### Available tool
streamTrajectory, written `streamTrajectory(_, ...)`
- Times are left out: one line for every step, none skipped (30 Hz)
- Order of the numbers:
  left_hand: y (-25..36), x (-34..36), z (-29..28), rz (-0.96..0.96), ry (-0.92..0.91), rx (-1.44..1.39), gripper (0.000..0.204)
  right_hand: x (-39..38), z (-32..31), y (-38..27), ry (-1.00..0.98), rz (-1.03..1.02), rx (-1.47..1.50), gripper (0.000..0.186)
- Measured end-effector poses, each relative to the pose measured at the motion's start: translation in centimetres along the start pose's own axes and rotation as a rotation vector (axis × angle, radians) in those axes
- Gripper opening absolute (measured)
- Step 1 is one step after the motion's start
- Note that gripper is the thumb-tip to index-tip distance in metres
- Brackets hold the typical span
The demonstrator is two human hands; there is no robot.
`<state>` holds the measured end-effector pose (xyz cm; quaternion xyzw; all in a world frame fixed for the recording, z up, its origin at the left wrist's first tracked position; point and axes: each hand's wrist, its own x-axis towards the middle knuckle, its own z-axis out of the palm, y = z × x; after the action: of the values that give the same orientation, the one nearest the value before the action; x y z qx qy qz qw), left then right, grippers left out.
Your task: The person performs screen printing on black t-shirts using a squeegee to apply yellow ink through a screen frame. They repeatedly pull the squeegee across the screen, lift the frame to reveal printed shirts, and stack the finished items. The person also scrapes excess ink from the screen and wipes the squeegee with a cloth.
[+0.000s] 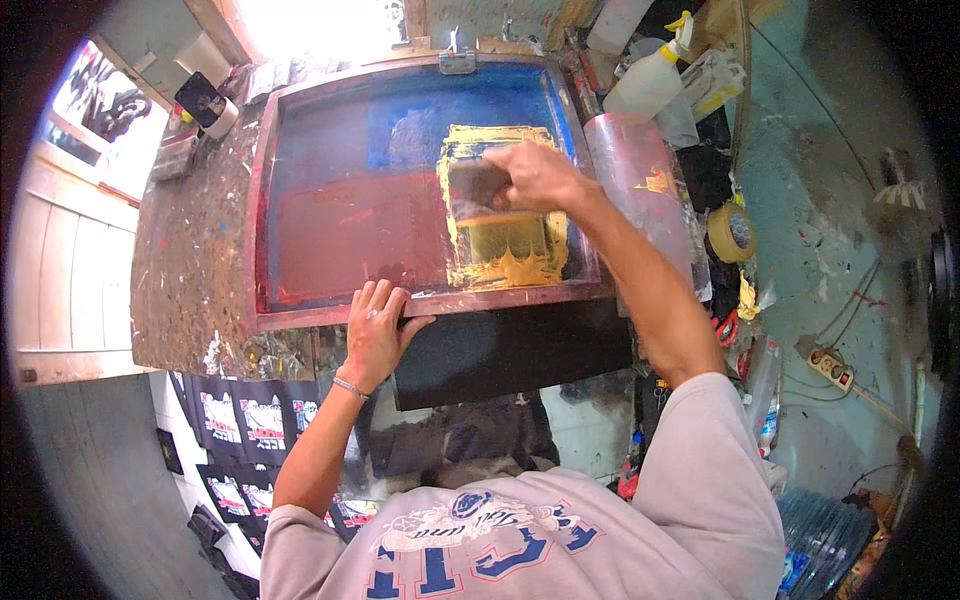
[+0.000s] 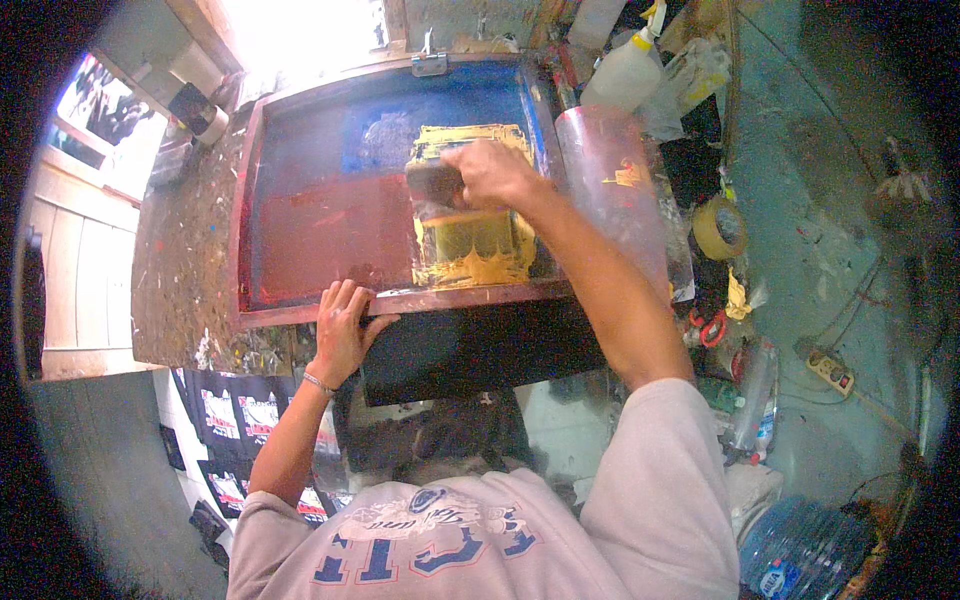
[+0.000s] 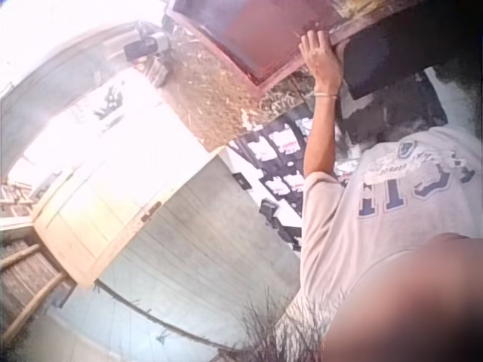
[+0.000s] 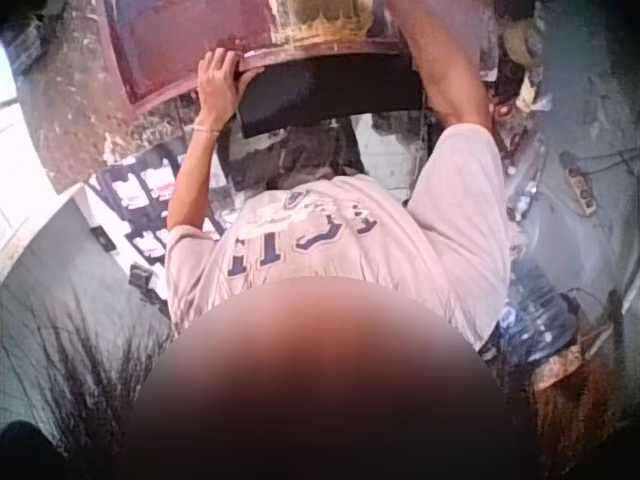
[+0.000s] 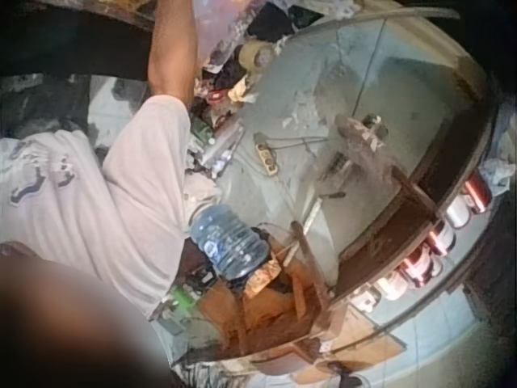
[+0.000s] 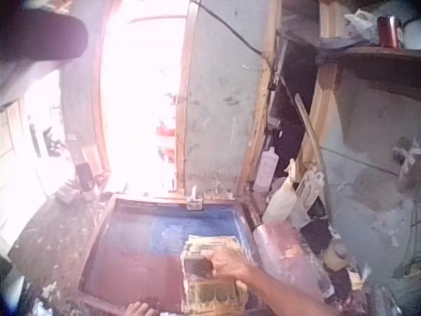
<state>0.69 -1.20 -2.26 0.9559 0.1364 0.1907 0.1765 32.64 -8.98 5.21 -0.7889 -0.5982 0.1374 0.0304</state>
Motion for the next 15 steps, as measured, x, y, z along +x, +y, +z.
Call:
streamTrajectory(0.1, 0.1, 0.1, 0.009, 0.009, -0.002, 0.039, -0.9, 0.7, -0.1, 0.004, -0.019, 0.023, 0.041)
streamTrajectory(0.0, 0.0, 0.1, 0.002, 0.011, 0.000, 0.039, -1.9, 0.8, -0.9, 0.002, -0.001, 0.034, 0.039)
streamTrajectory(-0.1, -0.1, 0.2, -0.002, 0.012, 0.003, 0.040, -3.0, 0.9, -1.9, 0.002, 0.018, 0.046, 0.038)
streamTrajectory(-0.1, -0.3, 0.1, -0.008, 0.013, 0.007, 0.040, -4.0, 1.1, -2.9, 0.001, 0.035, 0.058, 0.036)
streamTrajectory(-0.2, -0.2, 0.2, -0.009, 0.009, 0.010, 0.040, -5.1, 1.7, -3.2, 0.069, -0.002, 0.046, 0.033)
streamTrajectory(-0.2, -0.2, 0.2, -0.009, 0.004, 0.013, 0.040, -5.9, 2.7, -3.3, 0.137, -0.039, 0.034, 0.029)
streamTrajectory(-0.1, -0.2, 0.3, -0.011, 0.000, 0.017, 0.041, -6.9, 3.4, -3.5, 0.204, -0.078, 0.022, 0.026)
streamTrajectory(0.0, -0.2, 0.5, -0.017, -0.001, 0.010, 0.041, -7.9, 3.6, -4.2, 0.258, -0.062, 0.001, 0.022)
streamTrajectory(0.0, -0.3, 0.4, -0.022, -0.002, 0.010, 0.041, -8.8, 3.9, -5.0, 0.317, -0.050, -0.015, 0.019)
streamTrajectory(0.0, -0.3, 0.3, -0.028, -0.003, 0.010, 0.041, -9.7, 4.2, -5.9, 0.376, -0.039, -0.031, 0.015)
streamTrajectory(-0.1, -0.2, 0.4, -0.012, 0.010, 0.010, 0.041, -10.8, 4.8, -6.6, 0.433, -0.031, -0.048, 0.013)
streamTrajectory(-0.2, -0.3, 0.5, 0.001, 0.022, 0.011, 0.040, -11.7, 5.8, -7.3, 0.489, -0.026, -0.063, 0.012)
streamTrajectory(-0.2, -0.4, 0.5, 0.014, 0.033, 0.011, 0.040, -12.4, 6.6, -7.9, 0.544, -0.021, -0.077, 0.011)
streamTrajectory(-0.1, -0.3, 0.5, 0.010, 0.011, 0.017, 0.040, -13.0, 7.0, -8.1, 0.552, -0.014, -0.131, 0.011)
streamTrajectory(-0.1, -0.3, 0.4, 0.010, 0.010, 0.017, 0.040, -13.4, 7.5, -8.5, 0.561, -0.008, -0.180, 0.010)
